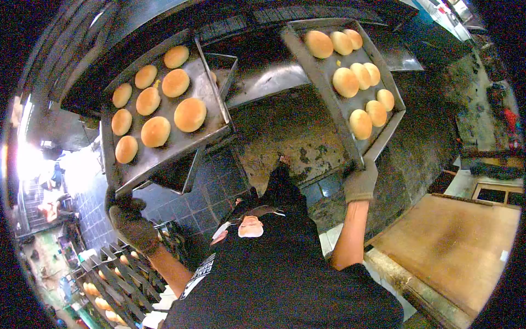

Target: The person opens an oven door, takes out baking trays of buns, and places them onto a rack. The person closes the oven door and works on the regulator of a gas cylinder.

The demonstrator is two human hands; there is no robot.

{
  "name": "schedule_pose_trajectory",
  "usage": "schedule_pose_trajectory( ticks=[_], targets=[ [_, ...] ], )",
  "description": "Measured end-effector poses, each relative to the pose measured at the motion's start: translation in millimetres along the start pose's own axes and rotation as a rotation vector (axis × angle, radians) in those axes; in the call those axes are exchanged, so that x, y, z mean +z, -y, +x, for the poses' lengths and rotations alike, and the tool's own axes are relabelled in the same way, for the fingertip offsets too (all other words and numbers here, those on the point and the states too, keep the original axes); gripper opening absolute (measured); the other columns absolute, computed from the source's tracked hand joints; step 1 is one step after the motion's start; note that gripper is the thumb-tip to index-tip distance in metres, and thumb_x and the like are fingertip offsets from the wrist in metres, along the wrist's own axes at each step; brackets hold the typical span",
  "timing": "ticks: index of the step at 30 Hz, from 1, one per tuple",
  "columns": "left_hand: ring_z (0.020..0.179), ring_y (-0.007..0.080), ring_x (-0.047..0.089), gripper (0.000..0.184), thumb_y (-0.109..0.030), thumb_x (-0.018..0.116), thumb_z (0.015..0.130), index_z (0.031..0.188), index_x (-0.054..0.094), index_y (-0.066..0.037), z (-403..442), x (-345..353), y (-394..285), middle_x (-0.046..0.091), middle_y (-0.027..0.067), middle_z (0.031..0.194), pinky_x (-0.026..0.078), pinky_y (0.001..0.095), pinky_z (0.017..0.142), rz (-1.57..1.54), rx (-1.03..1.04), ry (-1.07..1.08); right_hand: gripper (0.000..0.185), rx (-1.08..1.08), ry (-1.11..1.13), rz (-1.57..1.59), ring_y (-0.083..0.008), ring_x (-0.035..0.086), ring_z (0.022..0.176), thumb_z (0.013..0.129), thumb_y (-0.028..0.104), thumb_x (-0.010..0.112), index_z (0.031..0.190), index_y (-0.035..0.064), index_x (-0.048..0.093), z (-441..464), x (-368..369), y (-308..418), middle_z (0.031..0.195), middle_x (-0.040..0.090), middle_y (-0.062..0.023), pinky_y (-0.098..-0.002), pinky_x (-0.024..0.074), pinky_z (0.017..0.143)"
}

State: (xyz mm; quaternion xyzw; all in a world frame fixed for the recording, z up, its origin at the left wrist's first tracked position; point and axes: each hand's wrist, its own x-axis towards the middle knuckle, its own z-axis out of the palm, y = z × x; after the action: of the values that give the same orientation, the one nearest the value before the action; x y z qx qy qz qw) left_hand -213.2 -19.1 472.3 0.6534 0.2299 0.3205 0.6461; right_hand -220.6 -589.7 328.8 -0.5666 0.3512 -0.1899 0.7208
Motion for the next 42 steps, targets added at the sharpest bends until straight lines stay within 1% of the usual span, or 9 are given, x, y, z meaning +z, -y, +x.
schedule_pose_trajectory(
  ticks=[5, 10, 13, 16, 20, 23, 26, 31, 42],
  targets=[
    [0.119, 0.0288, 0.073, 0.097, -0.060, 0.071, 0.104, 0.174, 0.041, 0.000, -1.3, 25.1, -23.8, 0.071, 0.0218, 0.145, 0.060, 0.0397, 0.096, -0.091, 0.002, 0.574, 0.027, 0.159, 0.040, 0.117, -0.0214, 0.064, 0.082, 0.113, 0.022, 0.054, 0.115, 0.0003, 0.069, -128.3, 10.6, 19.6, 0.099, 0.067, -0.0098, -0.0376, 0.0550, 0.070],
    [0.154, 0.0330, 0.053, 0.109, -0.055, 0.078, 0.098, 0.179, 0.030, 0.000, 9.7, 16.9, -35.4, 0.048, 0.0245, 0.172, 0.049, 0.0464, 0.122, -0.197, -0.125, 0.643, 0.028, 0.094, 0.328, -0.088, -0.0282, 0.069, 0.100, 0.106, 0.019, 0.063, 0.121, -0.0033, 0.069, -156.0, 24.2, 56.9, 0.112, 0.071, -0.0139, -0.0444, 0.0571, 0.091],
    [0.160, 0.0338, 0.049, 0.119, -0.047, 0.088, 0.089, 0.179, 0.028, 0.001, 14.5, -20.5, -51.9, 0.044, 0.0235, 0.176, 0.040, 0.0475, 0.131, 0.227, -0.281, 0.501, 0.046, 0.258, 0.442, 0.201, -0.0296, 0.070, 0.103, 0.098, 0.026, 0.070, 0.131, -0.0051, 0.068, -126.1, 83.0, 87.4, 0.115, 0.071, -0.0148, -0.0433, 0.0579, 0.091],
    [0.160, 0.0355, 0.048, 0.123, -0.046, 0.090, 0.083, 0.178, 0.028, 0.001, -1.1, -50.5, -70.4, 0.044, 0.0239, 0.176, 0.039, 0.0487, 0.132, -0.356, -0.290, 0.381, 0.075, 0.189, 0.690, -0.186, -0.0262, 0.070, 0.102, 0.086, 0.040, 0.078, 0.143, -0.0061, 0.064, -81.0, 169.2, 121.6, 0.115, 0.072, -0.0124, -0.0422, 0.0584, 0.091],
    [0.158, 0.0397, 0.050, 0.124, -0.046, 0.087, 0.081, 0.178, 0.027, 0.004, -37.5, -63.5, -78.6, 0.045, 0.0261, 0.173, 0.039, 0.0506, 0.133, -0.139, -0.215, 0.128, 0.069, 0.270, 1.097, -0.348, -0.0237, 0.070, 0.097, 0.088, 0.041, 0.077, 0.139, -0.0043, 0.067, -9.1, 298.6, 131.5, 0.110, 0.072, -0.0110, -0.0410, 0.0592, 0.085],
    [0.157, 0.0397, 0.051, 0.119, -0.042, 0.084, 0.085, 0.177, 0.027, 0.006, -53.7, -46.5, -73.9, 0.047, 0.0265, 0.170, 0.040, 0.0499, 0.132, -0.218, -0.211, -0.055, 0.062, -0.290, 1.215, -0.747, -0.0226, 0.069, 0.090, 0.092, 0.047, 0.078, 0.132, -0.0001, 0.070, 50.9, 392.5, 102.4, 0.102, 0.071, -0.0108, -0.0416, 0.0595, 0.074],
    [0.137, 0.0326, 0.062, 0.107, -0.034, 0.078, 0.087, 0.175, 0.031, 0.007, -43.2, -22.4, -68.4, 0.057, 0.0211, 0.155, 0.049, 0.0451, 0.122, -0.228, -0.276, -0.186, 0.056, -0.229, 1.557, -0.498, -0.0222, 0.068, 0.087, 0.097, 0.052, 0.077, 0.126, 0.0042, 0.071, 70.7, 463.3, 90.0, 0.096, 0.069, -0.0100, -0.0417, 0.0583, 0.069],
    [0.114, 0.0219, 0.065, 0.087, -0.018, 0.064, 0.092, 0.173, 0.038, 0.002, -9.1, 28.5, -50.6, 0.063, 0.0107, 0.129, 0.054, 0.0360, 0.106, -0.282, -0.313, -0.245, 0.055, 0.205, 1.297, -0.431, -0.0228, 0.068, 0.089, 0.102, 0.055, 0.076, 0.126, 0.0057, 0.073, 82.3, 531.2, 99.4, 0.100, 0.071, -0.0093, -0.0411, 0.0593, 0.076],
    [0.141, 0.0297, 0.061, 0.104, -0.007, 0.059, 0.091, 0.183, 0.011, -0.005, -27.7, 81.3, -29.0, 0.058, 0.0218, 0.158, 0.047, 0.0343, 0.119, -0.190, -0.459, -0.030, 0.068, 0.273, 1.255, -0.247, -0.0291, 0.072, 0.123, 0.111, 0.052, 0.068, 0.151, -0.0029, 0.068, 160.4, 505.7, 60.8, 0.140, 0.075, -0.0152, -0.0420, 0.0561, 0.112]
  ],
)
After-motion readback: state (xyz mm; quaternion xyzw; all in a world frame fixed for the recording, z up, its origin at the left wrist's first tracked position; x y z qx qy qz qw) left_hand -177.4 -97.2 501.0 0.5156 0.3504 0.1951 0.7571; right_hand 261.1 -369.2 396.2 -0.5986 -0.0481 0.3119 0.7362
